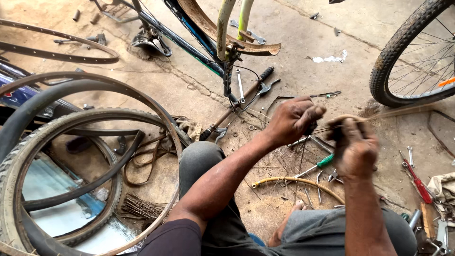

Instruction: The person is repairing a bicycle wheel hub and adjusting spokes by hand while sitting on the floor.

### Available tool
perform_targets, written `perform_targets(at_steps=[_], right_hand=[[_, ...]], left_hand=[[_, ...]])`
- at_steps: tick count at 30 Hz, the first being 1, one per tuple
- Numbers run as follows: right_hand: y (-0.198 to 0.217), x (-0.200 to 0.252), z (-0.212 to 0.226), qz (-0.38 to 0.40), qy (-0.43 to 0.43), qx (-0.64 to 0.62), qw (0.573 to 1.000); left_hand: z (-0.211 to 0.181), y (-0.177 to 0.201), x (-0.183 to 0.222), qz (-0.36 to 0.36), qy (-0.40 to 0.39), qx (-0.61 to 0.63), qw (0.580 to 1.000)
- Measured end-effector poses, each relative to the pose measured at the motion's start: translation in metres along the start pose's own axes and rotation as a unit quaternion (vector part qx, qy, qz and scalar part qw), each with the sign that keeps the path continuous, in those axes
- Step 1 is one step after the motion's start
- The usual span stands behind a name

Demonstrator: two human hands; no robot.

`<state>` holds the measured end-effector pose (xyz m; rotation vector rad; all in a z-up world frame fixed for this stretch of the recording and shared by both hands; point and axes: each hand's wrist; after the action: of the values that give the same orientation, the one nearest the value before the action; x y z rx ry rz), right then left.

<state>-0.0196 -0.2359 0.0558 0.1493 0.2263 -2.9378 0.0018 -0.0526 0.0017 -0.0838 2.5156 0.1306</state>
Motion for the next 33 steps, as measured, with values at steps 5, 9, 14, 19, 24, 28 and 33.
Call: perform_targets(at_steps=[5,9,14,19,24,28,33], right_hand=[[0.011,0.011,0.003,-0.044,0.147,0.14,0.978],[0.003,0.02,-0.005,-0.038,0.231,0.171,0.957],[-0.021,0.023,-0.019,-0.071,0.185,0.122,0.972],[-0.009,0.013,-0.016,-0.142,0.133,0.063,0.979],[0.006,0.014,-0.01,-0.161,0.124,0.071,0.977],[0.02,0.008,-0.006,-0.169,0.164,0.053,0.97],[0.022,0.02,-0.001,-0.126,0.206,0.233,0.942]], left_hand=[[-0.008,0.001,0.003,-0.023,0.019,0.083,0.996],[0.0,-0.01,-0.001,-0.088,0.063,0.167,0.98],[0.014,-0.013,0.005,-0.168,0.205,0.186,0.946],[0.009,-0.009,0.007,0.008,0.214,0.316,0.924],[-0.012,0.003,0.003,0.078,0.149,0.227,0.959],[-0.019,0.011,0.006,0.086,0.121,0.204,0.968],[-0.002,-0.011,0.023,0.017,0.095,0.17,0.981]])
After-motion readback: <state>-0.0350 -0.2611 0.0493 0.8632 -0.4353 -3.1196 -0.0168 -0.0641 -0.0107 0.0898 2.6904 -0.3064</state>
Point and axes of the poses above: each hand's wrist, its own x-axis away from the middle knuckle, its own y-axis out of the back of the hand, z = x × y, and after that the axes turned 12 degrees about x, right-handed
